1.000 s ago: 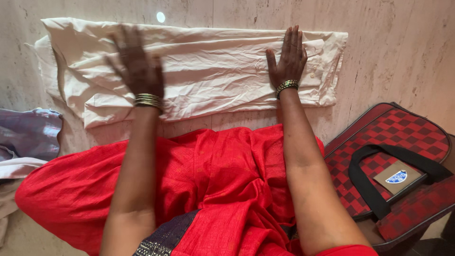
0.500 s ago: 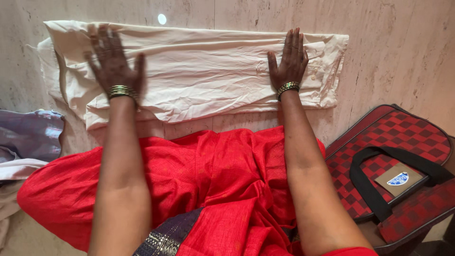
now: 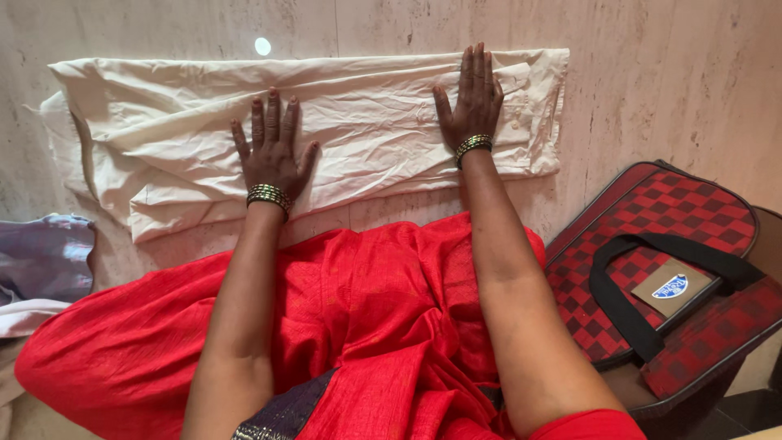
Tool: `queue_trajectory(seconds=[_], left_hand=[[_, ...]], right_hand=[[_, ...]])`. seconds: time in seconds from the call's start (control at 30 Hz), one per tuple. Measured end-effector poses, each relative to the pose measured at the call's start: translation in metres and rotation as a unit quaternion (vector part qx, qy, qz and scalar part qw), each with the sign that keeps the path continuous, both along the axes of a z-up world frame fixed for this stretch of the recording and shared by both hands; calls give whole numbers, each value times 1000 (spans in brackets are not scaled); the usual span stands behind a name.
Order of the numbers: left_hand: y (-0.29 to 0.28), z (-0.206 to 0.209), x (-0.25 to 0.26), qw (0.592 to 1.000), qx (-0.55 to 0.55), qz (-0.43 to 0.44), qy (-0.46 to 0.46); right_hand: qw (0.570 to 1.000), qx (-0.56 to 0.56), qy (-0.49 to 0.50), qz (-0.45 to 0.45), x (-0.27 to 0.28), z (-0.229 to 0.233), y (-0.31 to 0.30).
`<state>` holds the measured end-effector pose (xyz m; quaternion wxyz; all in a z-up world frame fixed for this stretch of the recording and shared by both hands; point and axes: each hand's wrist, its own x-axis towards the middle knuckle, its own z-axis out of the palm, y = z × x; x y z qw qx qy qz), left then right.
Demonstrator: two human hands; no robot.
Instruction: The person removes a shirt from a bag, buttons the collar and front, and then folds the shirt on the floor.
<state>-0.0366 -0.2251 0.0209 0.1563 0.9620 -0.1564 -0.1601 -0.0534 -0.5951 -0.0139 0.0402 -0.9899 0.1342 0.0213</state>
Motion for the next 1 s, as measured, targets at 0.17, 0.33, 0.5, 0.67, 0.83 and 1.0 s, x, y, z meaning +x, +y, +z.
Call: queue_trajectory(seconds=[0.17, 0.33, 0.5, 0.67, 0.83, 1.0], left_hand=[[3, -3, -3, 1000, -7, 5, -21], [6, -7, -11, 1000, -5, 6, -18], [3, -3, -4, 999, -13, 11, -36], [3, 1, -3, 1000, -14, 12, -21], [2, 7, -1, 1000, -19, 15, -6], [1, 8, -2, 1000, -19, 16, 3]], right_hand=[[999, 42, -28, 1, -3, 2, 2], [999, -22, -15, -25, 18, -6, 60], [979, 88, -8, 185, 15, 0, 174], [982, 39, 64, 175, 17, 0, 136], [997, 26, 16, 64, 5, 1, 30], [996, -59, 67, 16, -3, 2, -35]])
